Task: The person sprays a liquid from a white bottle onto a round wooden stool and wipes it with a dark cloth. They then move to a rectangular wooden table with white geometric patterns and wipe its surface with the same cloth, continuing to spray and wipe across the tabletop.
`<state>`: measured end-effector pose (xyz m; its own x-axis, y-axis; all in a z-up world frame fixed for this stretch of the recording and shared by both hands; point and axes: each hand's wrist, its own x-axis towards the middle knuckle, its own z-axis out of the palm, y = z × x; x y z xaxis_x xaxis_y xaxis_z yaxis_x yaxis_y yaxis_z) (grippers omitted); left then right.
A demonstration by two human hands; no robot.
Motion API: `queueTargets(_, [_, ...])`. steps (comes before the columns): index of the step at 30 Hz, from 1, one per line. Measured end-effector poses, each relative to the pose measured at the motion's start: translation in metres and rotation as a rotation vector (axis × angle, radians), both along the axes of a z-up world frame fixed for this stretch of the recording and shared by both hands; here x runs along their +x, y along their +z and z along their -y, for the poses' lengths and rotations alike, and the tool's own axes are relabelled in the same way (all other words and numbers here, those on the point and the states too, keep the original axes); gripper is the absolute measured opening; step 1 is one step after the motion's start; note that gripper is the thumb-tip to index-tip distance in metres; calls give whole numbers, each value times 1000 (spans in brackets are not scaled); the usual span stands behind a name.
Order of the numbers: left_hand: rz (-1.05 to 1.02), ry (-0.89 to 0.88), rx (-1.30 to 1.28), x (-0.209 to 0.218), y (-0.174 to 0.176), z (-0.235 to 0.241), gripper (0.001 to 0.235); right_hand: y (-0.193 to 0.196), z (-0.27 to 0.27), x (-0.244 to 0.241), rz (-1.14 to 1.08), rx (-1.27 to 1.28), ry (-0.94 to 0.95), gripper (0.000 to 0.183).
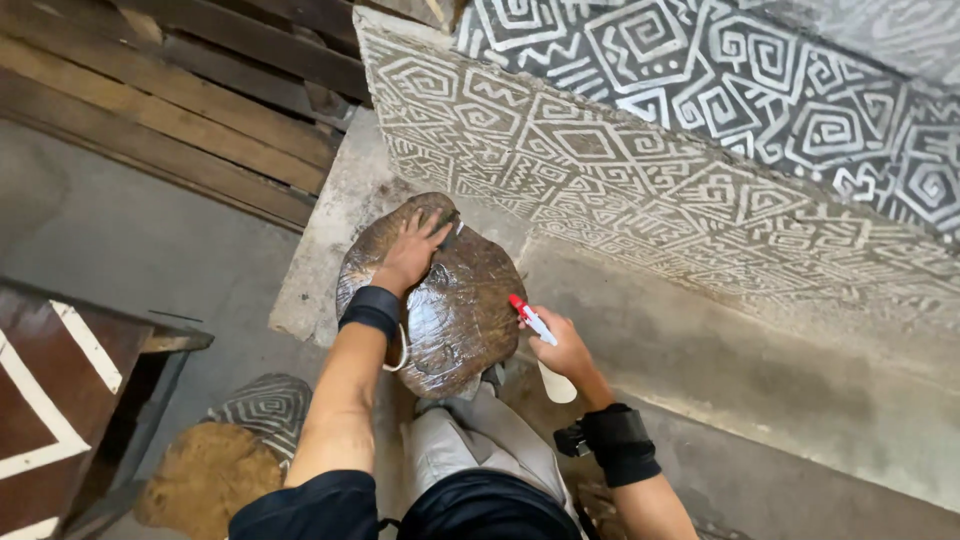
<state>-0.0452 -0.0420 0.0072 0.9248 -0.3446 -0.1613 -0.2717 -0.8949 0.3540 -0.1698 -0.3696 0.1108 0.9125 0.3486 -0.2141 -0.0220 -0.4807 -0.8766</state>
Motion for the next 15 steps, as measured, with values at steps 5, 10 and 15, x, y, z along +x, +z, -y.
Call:
queueTargets(5, [65,247,-149,2,-26,37,60,-1,14,22,-20,-66,97,36])
queueTargets(10, [156,237,-258,-32,-33,86,55,-6,23,41,-34,-108,149,37])
queueTargets(15, [96,-118,-281,-69,-15,114,63,-15,28,70,16,-8,146,44])
